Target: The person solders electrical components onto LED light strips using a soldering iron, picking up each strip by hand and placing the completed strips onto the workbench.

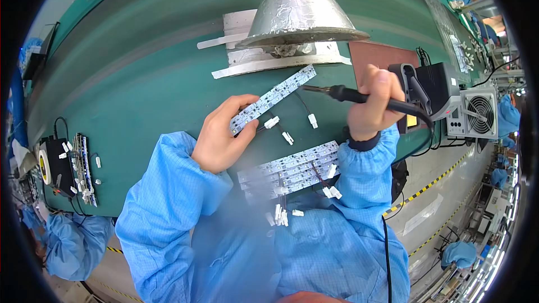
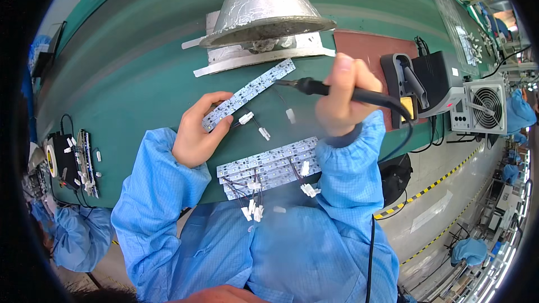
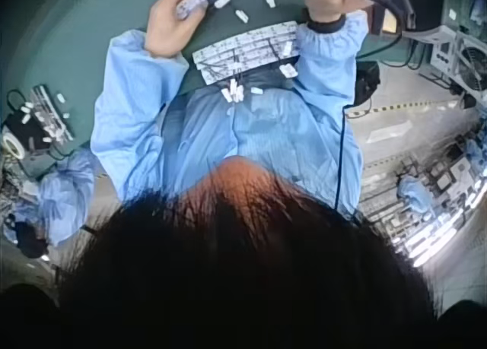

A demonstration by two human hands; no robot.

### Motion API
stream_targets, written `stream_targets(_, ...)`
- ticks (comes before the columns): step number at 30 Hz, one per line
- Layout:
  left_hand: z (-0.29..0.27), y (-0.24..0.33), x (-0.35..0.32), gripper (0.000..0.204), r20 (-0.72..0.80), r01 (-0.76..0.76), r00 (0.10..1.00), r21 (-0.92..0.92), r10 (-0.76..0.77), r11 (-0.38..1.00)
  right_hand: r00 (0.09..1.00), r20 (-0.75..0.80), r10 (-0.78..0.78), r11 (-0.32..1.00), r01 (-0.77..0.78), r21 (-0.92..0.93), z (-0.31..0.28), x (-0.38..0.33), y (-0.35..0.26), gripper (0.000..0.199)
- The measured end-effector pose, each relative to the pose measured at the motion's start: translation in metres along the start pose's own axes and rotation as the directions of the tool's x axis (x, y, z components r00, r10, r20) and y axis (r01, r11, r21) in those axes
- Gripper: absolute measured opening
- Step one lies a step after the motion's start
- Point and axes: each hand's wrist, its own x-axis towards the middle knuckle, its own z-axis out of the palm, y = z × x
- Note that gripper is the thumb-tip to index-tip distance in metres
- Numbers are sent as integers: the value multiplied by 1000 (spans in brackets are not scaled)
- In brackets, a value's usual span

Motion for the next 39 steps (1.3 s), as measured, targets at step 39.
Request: stream_targets(39, 1, 4, -2, 34, 37, -3, 999, 18, 2, 1000, 991, -92, 94, 989, -82, 126, -10, 18, 12, 41)
